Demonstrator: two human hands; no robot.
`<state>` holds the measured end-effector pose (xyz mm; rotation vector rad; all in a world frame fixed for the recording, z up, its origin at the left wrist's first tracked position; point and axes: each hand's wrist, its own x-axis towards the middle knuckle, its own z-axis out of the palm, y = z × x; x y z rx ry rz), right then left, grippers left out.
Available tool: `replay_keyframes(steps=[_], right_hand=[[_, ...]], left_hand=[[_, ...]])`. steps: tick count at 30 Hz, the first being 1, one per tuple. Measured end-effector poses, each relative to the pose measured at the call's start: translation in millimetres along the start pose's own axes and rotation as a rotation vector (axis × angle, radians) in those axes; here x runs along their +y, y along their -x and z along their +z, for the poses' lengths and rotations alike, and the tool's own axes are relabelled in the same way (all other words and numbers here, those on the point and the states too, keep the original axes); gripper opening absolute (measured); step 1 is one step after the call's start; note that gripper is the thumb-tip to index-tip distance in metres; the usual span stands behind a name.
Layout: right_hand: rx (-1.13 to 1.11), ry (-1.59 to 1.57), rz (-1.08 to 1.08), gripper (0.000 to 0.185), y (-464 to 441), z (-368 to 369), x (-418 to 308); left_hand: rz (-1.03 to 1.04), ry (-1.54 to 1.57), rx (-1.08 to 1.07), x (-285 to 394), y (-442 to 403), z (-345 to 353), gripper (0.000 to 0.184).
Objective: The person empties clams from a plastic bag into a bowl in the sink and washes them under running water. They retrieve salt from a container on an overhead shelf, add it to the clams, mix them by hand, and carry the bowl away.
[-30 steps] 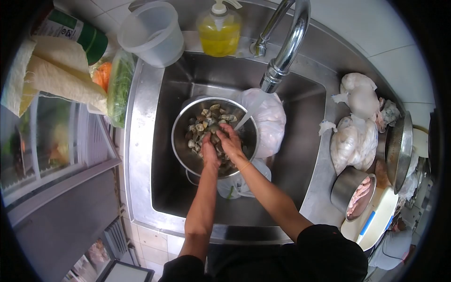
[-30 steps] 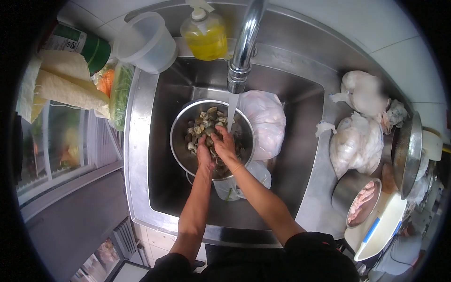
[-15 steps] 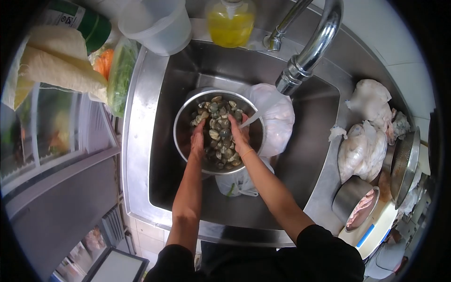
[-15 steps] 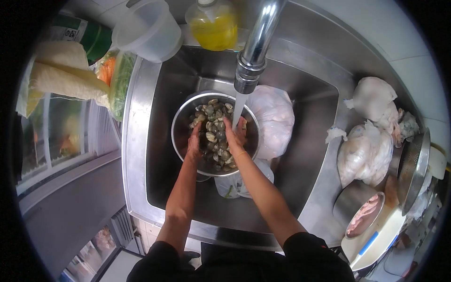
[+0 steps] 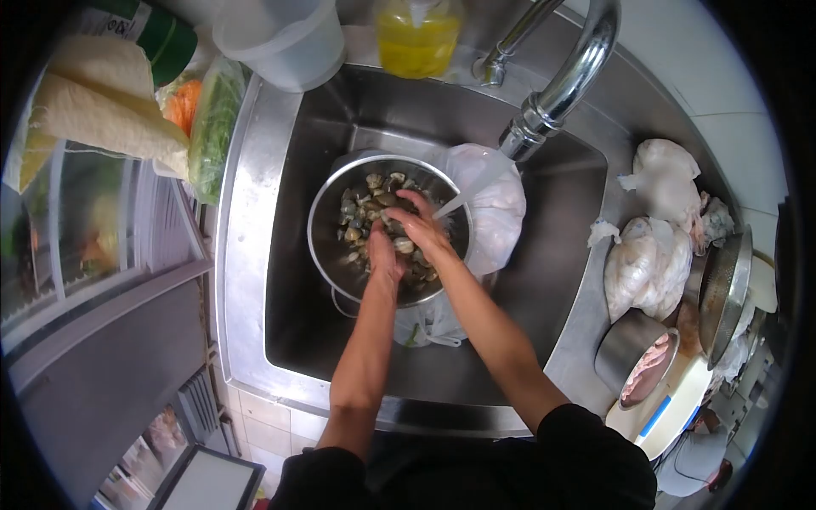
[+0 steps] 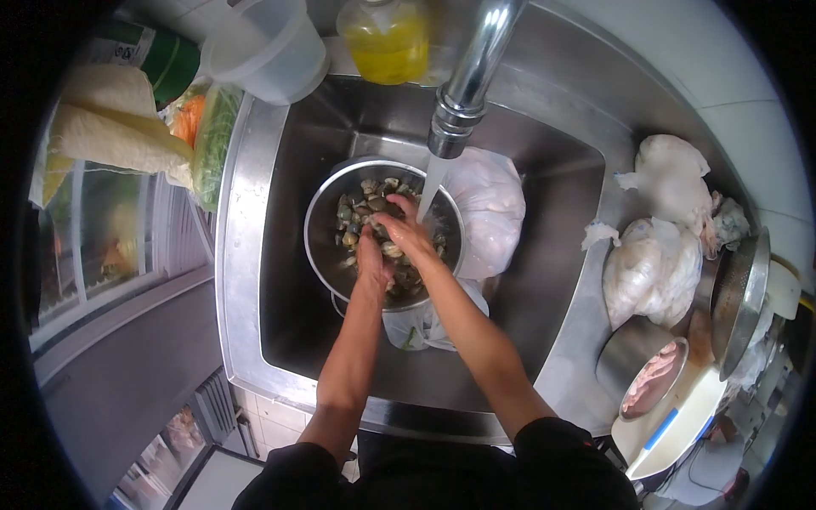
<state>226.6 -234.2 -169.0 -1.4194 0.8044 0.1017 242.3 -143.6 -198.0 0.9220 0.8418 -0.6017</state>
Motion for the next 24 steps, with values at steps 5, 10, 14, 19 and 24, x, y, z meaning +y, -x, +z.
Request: replay_keyframes(steps=[5,10,14,19,24], right_hand=[[0.267,-0.654,0.21,0.078,42.8,-7.2,57.8],[0.449,-0.792,0.351,0.089,62.6,5.7,62.9],[0.396,-0.636,0.249,0.077,8.4,7.5,106.3],[0.416,-0.253,0.289,0.079,-33.3,15.5,93.7],[0.139,-0.365,0.29,0.074,-21.5,13.8,38.8]], left_hand=[[0.516,-1.002,-0.015,48.2,-4.4,16.9,0.05],[0.6,-1.451,0.08,69.4,-55.0,-18.7,0.068],[0.238,-1.133,-0.031,73.7,-38.8,-17.4,0.072],[0.011,-0.627,-0.145,43.6,-83.6,-52.4,0.073],[-0.258,-0.164,-0.322,23.4,-68.3,-44.4,0.066]])
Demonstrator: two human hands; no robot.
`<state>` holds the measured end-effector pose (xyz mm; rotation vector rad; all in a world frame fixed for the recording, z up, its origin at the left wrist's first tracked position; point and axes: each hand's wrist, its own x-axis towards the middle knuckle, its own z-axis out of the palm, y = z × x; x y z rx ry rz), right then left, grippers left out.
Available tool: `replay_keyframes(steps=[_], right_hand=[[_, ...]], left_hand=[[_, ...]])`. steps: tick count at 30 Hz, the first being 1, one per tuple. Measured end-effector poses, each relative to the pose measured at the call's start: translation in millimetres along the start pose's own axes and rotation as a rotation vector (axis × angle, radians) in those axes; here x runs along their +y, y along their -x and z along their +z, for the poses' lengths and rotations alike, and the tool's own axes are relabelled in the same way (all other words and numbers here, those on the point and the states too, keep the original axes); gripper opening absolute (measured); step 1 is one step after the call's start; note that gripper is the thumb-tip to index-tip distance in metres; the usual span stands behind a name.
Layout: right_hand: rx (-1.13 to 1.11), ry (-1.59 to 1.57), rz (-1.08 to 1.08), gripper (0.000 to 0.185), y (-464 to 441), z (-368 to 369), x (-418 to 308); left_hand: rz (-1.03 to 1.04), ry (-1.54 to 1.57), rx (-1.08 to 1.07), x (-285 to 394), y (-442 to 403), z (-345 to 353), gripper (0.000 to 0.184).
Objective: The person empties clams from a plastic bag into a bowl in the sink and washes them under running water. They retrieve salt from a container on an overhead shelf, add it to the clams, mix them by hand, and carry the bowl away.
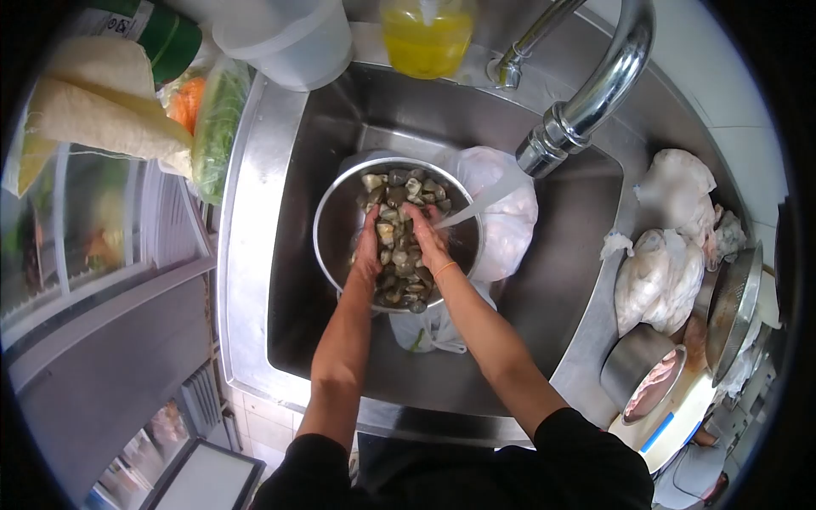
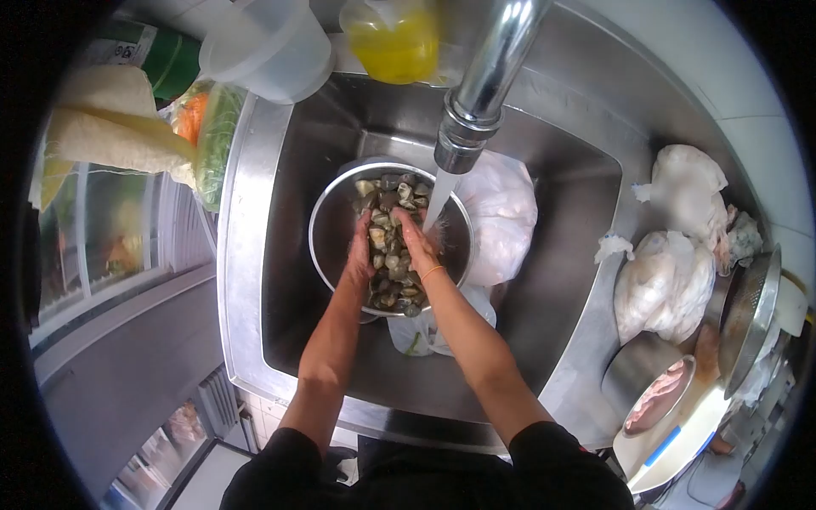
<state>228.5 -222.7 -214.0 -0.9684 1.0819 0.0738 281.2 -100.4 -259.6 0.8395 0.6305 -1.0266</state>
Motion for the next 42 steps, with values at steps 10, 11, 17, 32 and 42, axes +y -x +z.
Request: replay_keyframes(steps=[10,11,17,32,42], right_hand=[[-0.098,0.67,-0.453,0.046,6.6,-17.7,-33.6],[-0.076,0.77,-0.524,0.047,1.8,-20.1,-32.1],[0.065,1.165,-0.739,0.06,-26.2,-11.8,-18.6],[-0.039,0.899,-0.27,0.073,-36.8,-3.8,28.8],[0.098,0.227,-0.431,0.047,27.9,0.8,12.1]], left_hand=[[0.172,0.054,0.255,-6.0,87.4,89.7,0.058],[0.172,0.085,0.232,-15.5,90.3,78.0,0.061],[0.089,0.423,0.229,-84.1,75.7,10.1,0.075],[0.149,0.414,0.153,-52.5,18.6,-10.2,0.061],[0.447,-0.063,0.289,-18.4,30.7,48.5,0.053]])
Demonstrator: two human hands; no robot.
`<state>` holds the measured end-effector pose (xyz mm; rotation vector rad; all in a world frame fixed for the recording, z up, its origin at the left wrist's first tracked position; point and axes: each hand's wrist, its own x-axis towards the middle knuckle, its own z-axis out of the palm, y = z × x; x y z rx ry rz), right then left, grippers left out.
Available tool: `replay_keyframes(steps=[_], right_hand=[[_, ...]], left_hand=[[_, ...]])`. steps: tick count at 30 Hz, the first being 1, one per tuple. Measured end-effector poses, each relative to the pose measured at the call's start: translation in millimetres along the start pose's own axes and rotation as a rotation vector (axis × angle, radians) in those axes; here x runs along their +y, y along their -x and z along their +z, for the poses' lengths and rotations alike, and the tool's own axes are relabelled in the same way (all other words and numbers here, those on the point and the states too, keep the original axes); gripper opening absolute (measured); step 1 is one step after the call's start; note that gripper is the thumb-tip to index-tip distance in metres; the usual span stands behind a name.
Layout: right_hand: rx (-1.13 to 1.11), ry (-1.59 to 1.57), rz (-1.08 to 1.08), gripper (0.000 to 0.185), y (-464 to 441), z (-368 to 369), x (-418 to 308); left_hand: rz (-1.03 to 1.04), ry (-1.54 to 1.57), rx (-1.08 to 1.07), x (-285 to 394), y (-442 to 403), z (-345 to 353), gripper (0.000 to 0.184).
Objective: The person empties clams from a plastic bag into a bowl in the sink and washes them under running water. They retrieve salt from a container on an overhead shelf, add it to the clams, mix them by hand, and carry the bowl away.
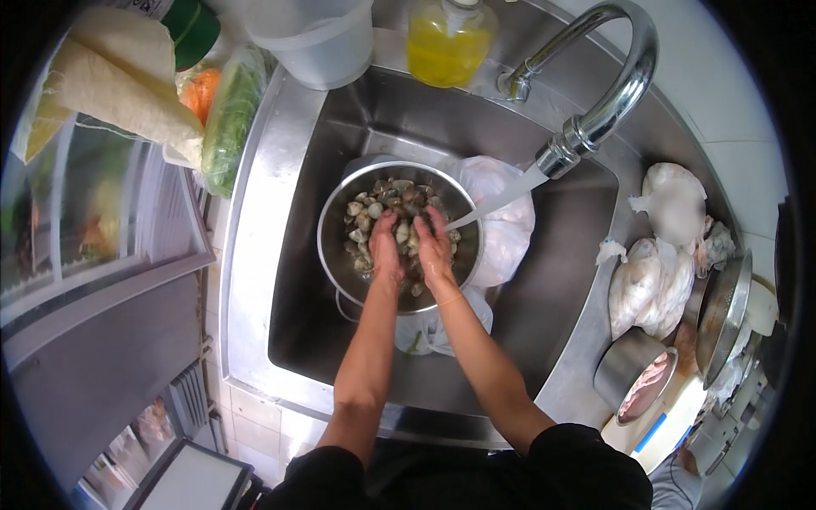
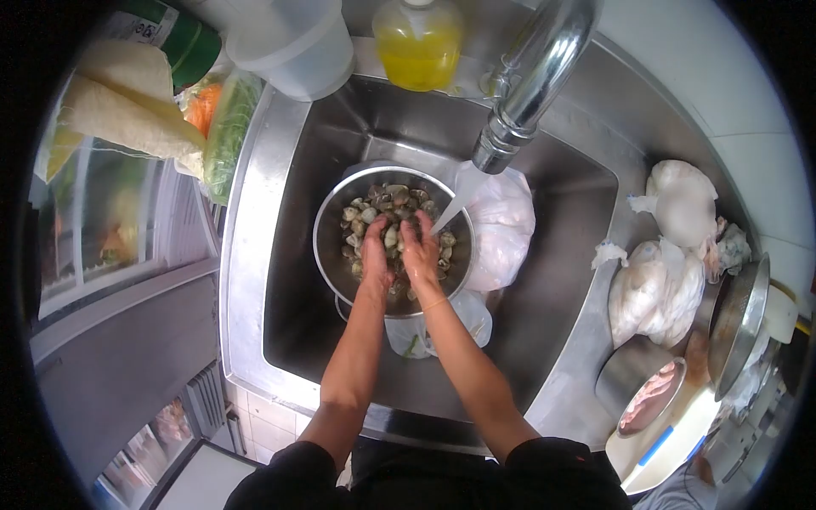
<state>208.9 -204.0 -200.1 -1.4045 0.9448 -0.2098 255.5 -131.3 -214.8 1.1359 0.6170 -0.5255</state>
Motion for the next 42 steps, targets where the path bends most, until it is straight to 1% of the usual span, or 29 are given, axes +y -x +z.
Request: replay_keyframes(steps=[1,2,5,6,7,9,10,13,15,16,17,18,19,21,22,24,25,26,27,28,30,32,33,34,35,37,38,41,42], right_hand=[[0.034,-0.083,-0.003,0.05,2.6,-4.4,4.5],[0.029,-0.181,0.1,0.064,7.0,-11.3,10.7],[0.249,-0.169,0.291,0.066,37.6,-21.0,-10.2],[0.195,-0.302,0.338,0.077,36.3,-25.6,6.3],[0.204,-0.39,0.424,0.081,34.7,-28.7,22.5],[0.203,-0.513,0.551,0.09,35.6,-29.5,15.4],[0.194,-0.548,0.59,0.094,33.1,-29.8,18.6],[0.13,-0.494,0.589,0.103,1.9,-21.8,47.2],[0.12,-0.435,0.615,0.106,-12.0,-11.6,37.2],[0.177,-0.455,0.619,0.099,-13.4,-4.5,26.3],[0.126,-0.45,0.581,0.096,-23.1,-2.0,38.8],[0.076,-0.446,0.545,0.093,-35.7,-0.9,63.8],[0.036,-0.442,0.543,0.09,-42.4,0.3,68.1],[-0.032,-0.431,0.581,0.083,-47.8,1.8,56.8],[-0.061,-0.425,0.622,0.08,-48.6,0.4,51.7],[-0.15,-0.306,0.529,0.077,-45.8,-2.1,30.8],[-0.195,-0.245,0.485,0.075,-42.5,-4.5,19.7],[-0.191,-0.236,0.54,0.067,-34.2,-6.8,-0.1],[-0.189,-0.148,0.461,0.061,-31.7,-7.8,-4.7],[-0.185,-0.06,0.383,0.056,-29.4,-9.2,-7.2],[-0.203,0.106,0.192,0.042,-28.3,-14.0,-8.5],[-0.196,0.304,-0.055,0.04,-33.4,-19.5,-22.0],[-0.19,0.397,-0.181,0.039,-37.5,-20.5,-29.7],[-0.183,0.439,-0.373,0.041,-48.0,-20.0,-23.4],[-0.181,0.528,-0.406,0.043,-54.3,-17.1,-26.5],[-0.173,0.702,-0.464,0.045,-61.1,-9.9,-29.2],[-0.168,0.79,-0.385,0.057,-59.6,-3.1,-25.6],[-0.236,1.013,-0.373,0.067,-52.4,0.0,-15.7],[-0.303,0.958,-0.321,0.074,-59.7,2.2,-7.9]], left_hand=[[0.115,-0.136,0.001,5.0,1.1,5.6,0.054],[0.106,-0.205,-0.032,20.6,7.3,11.5,0.057],[0.26,-0.435,-0.098,52.8,14.7,15.3,0.055],[0.496,-0.659,-0.038,52.8,1.9,5.6,0.058],[0.398,-0.748,0.023,55.3,-10.3,-8.4,0.06],[0.188,-0.919,0.146,67.1,-19.3,-24.0,0.065],[0.134,-0.856,0.108,65.2,-21.1,-26.9,0.066],[-0.026,-0.662,0.003,58.7,-25.4,-39.7,0.069],[-0.175,-0.405,-0.033,26.6,-57.3,-64.4,0.071],[-0.256,-0.281,-0.057,14.7,-64.7,-69.0,0.071],[-0.334,-0.159,-0.08,5.9,-69.3,-72.0,0.071],[-0.346,-0.196,-0.101,-2.8,-69.4,-71.3,0.073],[-0.394,-0.231,-0.07,6.0,-53.6,-53.3,0.075],[-0.487,-0.082,-0.163,-5.1,-53.4,-52.6,0.076],[-0.47,-0.03,-0.209,-11.4,-52.4,-52.6,0.074],[-0.435,0.072,-0.297,-18.8,-46.7,-49.5,0.072],[-0.443,0.111,-0.288,-22.6,-43.6,-47.5,0.07],[-0.451,0.15,-0.279,-24.5,-38.5,-43.5,0.068],[-0.459,0.188,-0.271,-24.7,-31.9,-36.4,0.066],[-0.379,0.168,-0.163,-3.2,-2.7,-12.4,0.06],[-0.321,0.215,-0.127,2.5,18.9,-2.0,0.057],[-0.297,0.221,-0.054,18.6,47.5,8.4,0.056],[-0.301,0.193,0.01,22.6,62.1,8.9,0.061],[-0.303,0.163,0.072,24.6,75.8,8.0,0.066],[-0.302,0.13,0.134,24.7,86.9,4.8,0.071],[-0.388,0.271,0.025,-17.2,79.0,-39.0,0.078],[-0.432,0.34,-0.03,-14.9,78.7,-41.2,0.081],[-0.531,0.361,0.188,-12.3,64.3,-28.3,0.087],[-0.455,0.336,0.097,-20.8,52.3,-30.1,0.089]])
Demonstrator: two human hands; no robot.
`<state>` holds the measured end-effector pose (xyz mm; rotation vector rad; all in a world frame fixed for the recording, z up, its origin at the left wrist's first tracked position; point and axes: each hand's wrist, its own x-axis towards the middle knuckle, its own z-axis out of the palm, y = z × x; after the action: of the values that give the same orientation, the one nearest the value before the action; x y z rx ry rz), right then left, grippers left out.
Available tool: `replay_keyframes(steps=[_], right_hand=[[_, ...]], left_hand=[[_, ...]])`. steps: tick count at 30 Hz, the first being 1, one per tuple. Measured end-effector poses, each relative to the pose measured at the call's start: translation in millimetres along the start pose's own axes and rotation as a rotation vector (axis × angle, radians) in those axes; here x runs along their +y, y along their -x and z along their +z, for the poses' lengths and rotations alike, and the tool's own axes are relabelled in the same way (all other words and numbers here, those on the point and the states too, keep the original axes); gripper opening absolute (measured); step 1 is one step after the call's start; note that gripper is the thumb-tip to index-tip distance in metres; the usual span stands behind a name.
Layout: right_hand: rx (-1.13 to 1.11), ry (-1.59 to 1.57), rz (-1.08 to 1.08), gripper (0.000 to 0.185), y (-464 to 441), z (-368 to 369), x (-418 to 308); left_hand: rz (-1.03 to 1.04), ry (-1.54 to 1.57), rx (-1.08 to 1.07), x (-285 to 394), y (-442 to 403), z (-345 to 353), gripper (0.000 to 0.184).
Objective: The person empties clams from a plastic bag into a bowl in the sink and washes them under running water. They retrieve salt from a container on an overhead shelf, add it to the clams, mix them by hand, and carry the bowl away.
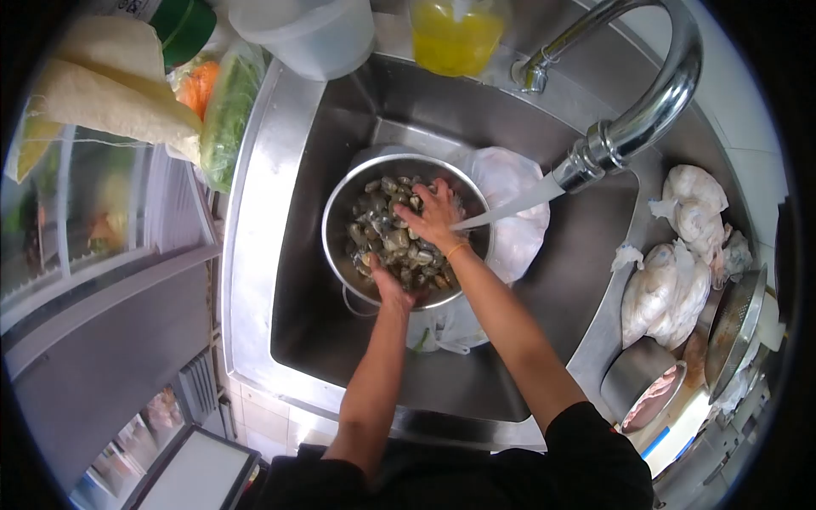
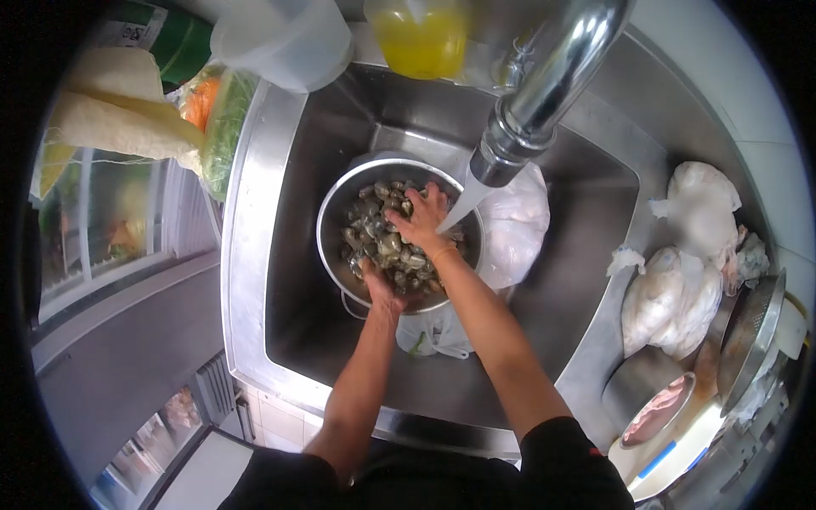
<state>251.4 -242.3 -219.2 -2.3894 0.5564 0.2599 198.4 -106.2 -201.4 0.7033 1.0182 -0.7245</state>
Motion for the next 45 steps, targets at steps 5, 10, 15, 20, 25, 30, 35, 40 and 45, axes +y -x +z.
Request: replay_keyframes(steps=[5,10,15,20,25,30,35,40,45], right_hand=[[-0.148,0.037,0.164,0.069,-5.5,15.8,7.2],[-0.12,-0.258,0.221,0.065,5.5,39.4,21.3],[0.016,-0.336,0.343,0.058,38.5,11.3,-8.5],[0.258,-0.716,0.324,0.052,76.4,-0.7,-2.4],[0.426,-1.396,0.716,0.073,110.5,30.9,19.7],[0.297,-1.375,0.851,0.093,77.8,42.0,15.2],[0.221,-1.371,0.887,0.094,36.2,56.3,23.6],[0.002,-1.363,0.796,0.079,20.3,62.1,35.8],[-0.024,-1.254,0.622,0.072,36.1,9.6,-7.0]], left_hand=[[0.014,0.035,-0.025,6.5,-37.8,-5.0,0.074],[0.073,0.129,-0.286,10.6,-68.8,-14.2,0.062],[0.103,0.067,-0.281,14.3,-68.0,6.9,0.055],[0.289,-0.338,-0.102,27.7,-44.0,35.6,0.046],[0.981,-1.249,0.27,64.5,-40.2,28.5,0.051],[0.448,-1.022,0.187,94.9,-47.2,11.7,0.068],[0.106,-0.429,-0.153,81.4,-82.9,-11.7,0.067],[-0.033,-0.148,-0.386,62.2,-64.9,-4.1,0.064],[0.001,-0.08,-0.29,40.9,-53.1,10.5,0.052]])
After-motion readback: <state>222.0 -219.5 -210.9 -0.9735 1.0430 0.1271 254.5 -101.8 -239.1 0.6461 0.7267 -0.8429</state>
